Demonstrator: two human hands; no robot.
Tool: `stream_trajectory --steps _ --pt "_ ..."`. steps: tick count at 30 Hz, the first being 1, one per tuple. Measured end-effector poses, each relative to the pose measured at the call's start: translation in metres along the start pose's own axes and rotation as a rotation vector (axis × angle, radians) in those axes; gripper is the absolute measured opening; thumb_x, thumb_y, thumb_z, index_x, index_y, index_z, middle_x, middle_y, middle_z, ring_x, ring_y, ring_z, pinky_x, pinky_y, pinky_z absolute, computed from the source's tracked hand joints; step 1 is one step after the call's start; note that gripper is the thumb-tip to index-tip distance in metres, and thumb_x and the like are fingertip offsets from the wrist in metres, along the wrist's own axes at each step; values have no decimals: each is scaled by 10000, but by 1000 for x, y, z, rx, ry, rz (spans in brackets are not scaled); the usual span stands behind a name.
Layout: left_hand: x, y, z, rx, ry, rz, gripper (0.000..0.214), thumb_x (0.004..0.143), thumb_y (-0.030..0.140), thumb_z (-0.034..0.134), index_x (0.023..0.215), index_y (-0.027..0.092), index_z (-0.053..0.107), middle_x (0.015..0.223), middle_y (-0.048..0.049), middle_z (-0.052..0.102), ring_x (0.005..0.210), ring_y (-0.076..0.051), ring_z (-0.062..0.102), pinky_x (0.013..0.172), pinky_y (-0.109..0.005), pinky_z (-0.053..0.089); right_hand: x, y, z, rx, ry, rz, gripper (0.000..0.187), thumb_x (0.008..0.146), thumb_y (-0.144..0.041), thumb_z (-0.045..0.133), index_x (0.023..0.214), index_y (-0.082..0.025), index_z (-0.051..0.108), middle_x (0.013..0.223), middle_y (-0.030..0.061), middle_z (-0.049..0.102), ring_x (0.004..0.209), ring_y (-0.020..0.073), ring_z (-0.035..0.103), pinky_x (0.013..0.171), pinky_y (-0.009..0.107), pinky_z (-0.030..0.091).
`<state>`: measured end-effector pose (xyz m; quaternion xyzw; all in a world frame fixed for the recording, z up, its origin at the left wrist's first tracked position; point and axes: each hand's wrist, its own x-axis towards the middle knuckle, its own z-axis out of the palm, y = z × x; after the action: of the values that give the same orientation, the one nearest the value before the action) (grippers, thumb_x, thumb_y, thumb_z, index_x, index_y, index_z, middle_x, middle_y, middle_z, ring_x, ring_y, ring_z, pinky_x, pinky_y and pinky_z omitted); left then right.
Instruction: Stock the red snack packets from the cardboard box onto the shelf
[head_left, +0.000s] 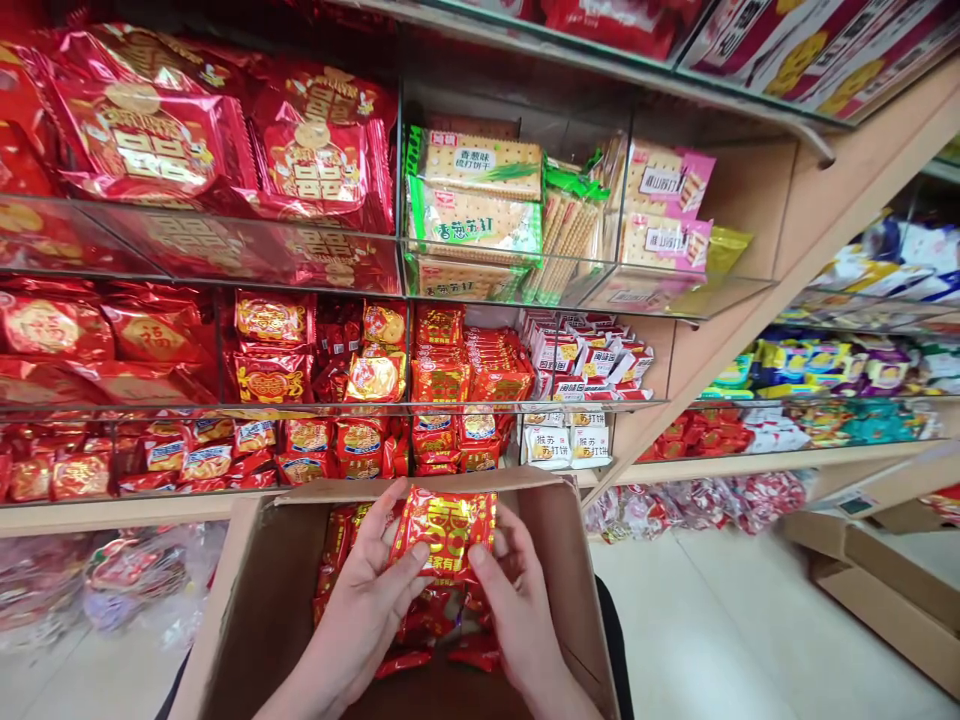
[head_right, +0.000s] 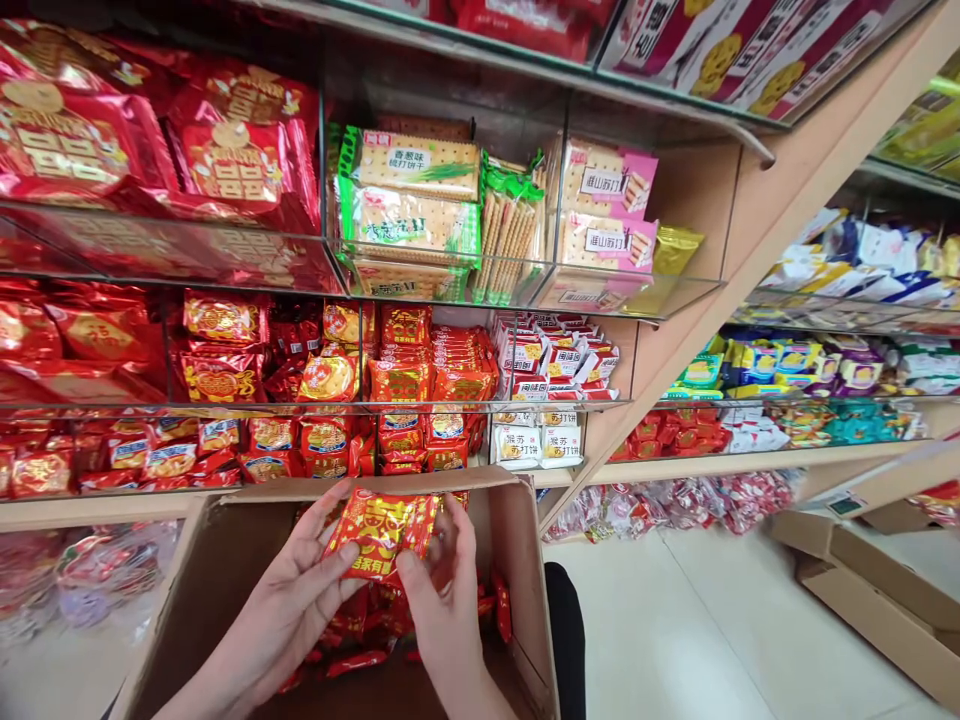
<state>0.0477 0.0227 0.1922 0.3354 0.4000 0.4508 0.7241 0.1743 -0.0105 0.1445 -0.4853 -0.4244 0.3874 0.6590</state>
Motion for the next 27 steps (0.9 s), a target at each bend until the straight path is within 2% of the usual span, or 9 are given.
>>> stream_trajectory --steps 2,4,6,9,15,18,21,24,27 --pt "2 -3 -1 49 53 35 678 638 288 657 1234 366 343 1146 4 599 938 -192 607 730 -296 513 4 -1 2 129 -46 191 358 762 -321 547 1084 -195 455 960 81 619 843 198 603 732 351 498" --pt "4 -7 -3 60 82 29 614 631 299 658 1188 311 400 1067 -9 645 907 -194 622 743 -313 509 7 -1 1 157 -52 254 258 735 -330 578 937 -177 527 834 58 639 737 185 609 672 329 502" --pt "6 -12 -7 32 82 14 507 628 293 666 1093 255 468 960 -13 688 868 -194 637 754 -321 506 8 1 -1 163 -42 262 237 712 -322 605 887 -176 542 810 51 641 721 181 605 664 320 497" --pt "6 -18 -11 13 67 0 436 624 284 677 1013 239 486 899 -2 705 856 -196 640 745 -314 508 7 4 -2 186 -83 279 305 692 -299 631 961 -196 532 914 60 640 804 194 606 706 332 491" --pt "7 -18 -21 229 101 59 504 641 429 624 1072 228 455 892 -29 703 790 -219 656 652 -323 534 21 -14 -9 60 -259 242 228 722 -277 604 927 -186 560 888 46 648 803 186 603 712 322 479" --pt "18 -20 -50 444 61 115 422 693 458 557 1024 205 494 908 -54 698 807 -218 653 725 -336 522 60 -39 -17 -19 -199 92 271 704 -274 620 947 -180 549 907 42 643 797 161 593 705 290 474" --pt "30 -36 -90 827 23 132 292 715 409 519 921 208 568 1005 -58 681 986 -217 593 901 -324 425 116 -64 -21 -67 -91 -4 302 664 -304 642 908 -164 532 813 29 639 632 124 575 517 226 460" --pt "32 -63 -127 1236 -45 -40 432 695 365 507 1074 163 561 1151 -99 614 1072 -247 539 938 -362 380 174 -79 -12 -162 -74 1 293 633 -293 648 854 -152 518 770 24 632 579 114 563 443 203 433" --pt "26 -89 -149 1522 -133 -198 570 665 345 528 1177 96 516 1267 -145 508 1199 -280 404 991 -379 305 221 -81 9 -370 -81 -65 263 666 -207 603 901 -133 512 852 51 643 663 121 596 547 230 466"
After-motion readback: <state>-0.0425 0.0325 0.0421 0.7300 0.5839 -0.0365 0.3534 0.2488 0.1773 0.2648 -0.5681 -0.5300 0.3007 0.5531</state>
